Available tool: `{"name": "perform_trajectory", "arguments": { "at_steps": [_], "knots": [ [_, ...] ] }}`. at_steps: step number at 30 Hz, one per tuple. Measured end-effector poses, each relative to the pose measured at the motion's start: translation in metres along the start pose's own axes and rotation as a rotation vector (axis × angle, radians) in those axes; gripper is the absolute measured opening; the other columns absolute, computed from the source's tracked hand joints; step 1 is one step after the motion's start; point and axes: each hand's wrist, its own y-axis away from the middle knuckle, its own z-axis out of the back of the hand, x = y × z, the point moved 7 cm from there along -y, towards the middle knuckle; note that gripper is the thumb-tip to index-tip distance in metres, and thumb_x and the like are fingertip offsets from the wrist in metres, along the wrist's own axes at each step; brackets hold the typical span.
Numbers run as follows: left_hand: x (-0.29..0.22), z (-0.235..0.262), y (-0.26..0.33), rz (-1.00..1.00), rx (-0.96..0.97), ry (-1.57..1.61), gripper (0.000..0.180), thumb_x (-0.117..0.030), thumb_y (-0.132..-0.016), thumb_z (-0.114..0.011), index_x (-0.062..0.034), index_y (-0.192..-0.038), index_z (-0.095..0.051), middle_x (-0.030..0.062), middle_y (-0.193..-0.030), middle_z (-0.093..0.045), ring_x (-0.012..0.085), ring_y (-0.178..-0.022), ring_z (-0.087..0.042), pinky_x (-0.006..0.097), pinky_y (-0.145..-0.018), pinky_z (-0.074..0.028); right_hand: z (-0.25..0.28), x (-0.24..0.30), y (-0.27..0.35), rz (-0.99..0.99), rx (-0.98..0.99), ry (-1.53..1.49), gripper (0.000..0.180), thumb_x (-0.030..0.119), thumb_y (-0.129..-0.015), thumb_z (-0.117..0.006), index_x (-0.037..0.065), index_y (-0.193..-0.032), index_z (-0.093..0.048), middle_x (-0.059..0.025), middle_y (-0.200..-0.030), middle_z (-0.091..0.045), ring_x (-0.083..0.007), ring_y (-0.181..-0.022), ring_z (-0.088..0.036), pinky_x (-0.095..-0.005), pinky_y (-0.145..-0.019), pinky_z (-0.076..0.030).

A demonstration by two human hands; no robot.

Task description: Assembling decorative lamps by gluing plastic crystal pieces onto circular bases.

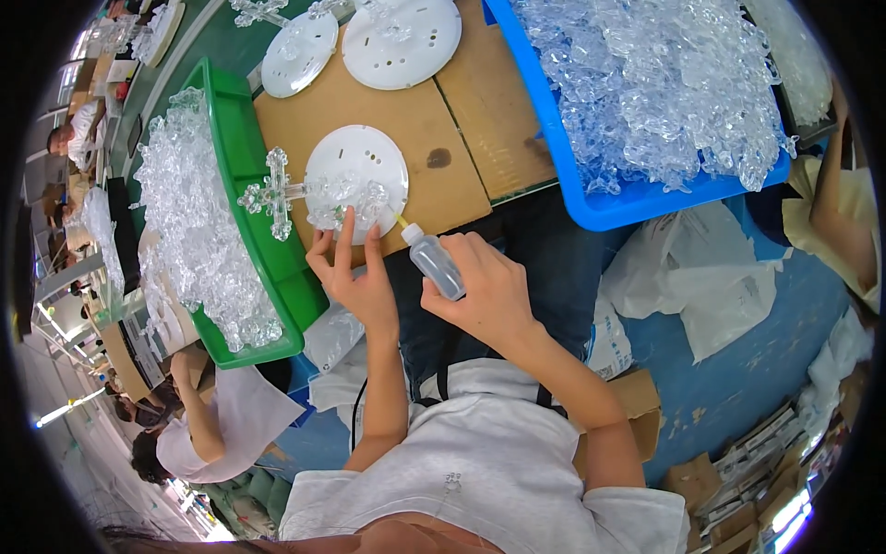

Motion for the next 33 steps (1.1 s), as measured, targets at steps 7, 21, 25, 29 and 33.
{"name": "perform_trajectory", "arguments": {
  "at_steps": [7, 21, 25, 29, 33],
  "knots": [
    [0.000, -0.001, 0.003, -0.012, 0.025, -0.038, 0.034, -0.011, -0.082, -0.070, -0.0151, -0.116, -0.067, 0.0129, -0.106, -0.046, 0.0339, -0.117, -0.047, 0.041, -0.095, -0.039, -0.002, -0.001, 0.000, -0.008, -0.013, -0.019, 0.038, 0.011, -0.063, -0.074, 0.003, -0.097, -0.059, -0.0093, -0.083, -0.061, -0.0237, -0.070, -0.064, -0.0306, -0.064, -0.052],
    [0.010, 0.002, 0.010, -0.062, 0.078, 0.018, 0.036, -0.005, -0.084, -0.062, -0.0171, -0.119, -0.065, 0.0117, -0.118, -0.049, 0.0361, -0.127, -0.043, 0.058, -0.107, -0.018, -0.012, 0.002, 0.001, 0.001, 0.013, -0.022, 0.038, 0.011, -0.064, -0.073, 0.002, -0.098, -0.059, -0.0102, -0.084, -0.063, -0.0228, -0.070, -0.065, -0.0294, -0.064, -0.052],
    [0.010, 0.001, 0.010, -0.074, 0.086, 0.013, 0.037, -0.006, -0.084, -0.063, -0.0169, -0.119, -0.065, 0.0119, -0.118, -0.049, 0.0362, -0.126, -0.043, 0.058, -0.107, -0.018, -0.009, 0.003, 0.001, -0.023, 0.019, -0.048, 0.038, 0.010, -0.064, -0.073, 0.002, -0.098, -0.059, -0.0106, -0.084, -0.063, -0.0229, -0.071, -0.065, -0.0296, -0.064, -0.053],
    [0.005, -0.005, 0.014, -0.085, 0.099, 0.004, 0.038, -0.006, -0.083, -0.062, -0.0166, -0.119, -0.065, 0.0131, -0.120, -0.050, 0.0376, -0.125, -0.043, 0.057, -0.106, -0.020, -0.004, -0.003, -0.004, -0.053, 0.007, -0.079, 0.036, 0.009, -0.066, -0.072, 0.001, -0.098, -0.059, -0.0105, -0.084, -0.064, -0.0198, -0.070, -0.065, -0.0285, -0.064, -0.052],
    [-0.016, -0.013, 0.019, -0.167, 0.198, -0.005, 0.043, -0.004, -0.079, -0.060, -0.0157, -0.120, -0.063, 0.0138, -0.127, -0.049, 0.0381, -0.123, -0.042, 0.056, -0.104, -0.023, 0.015, -0.009, -0.013, -0.094, -0.062, -0.065, 0.036, 0.008, -0.067, -0.071, 0.001, -0.100, -0.058, -0.0101, -0.084, -0.065, -0.0164, -0.068, -0.063, -0.0276, -0.065, -0.051]
  ]
}}
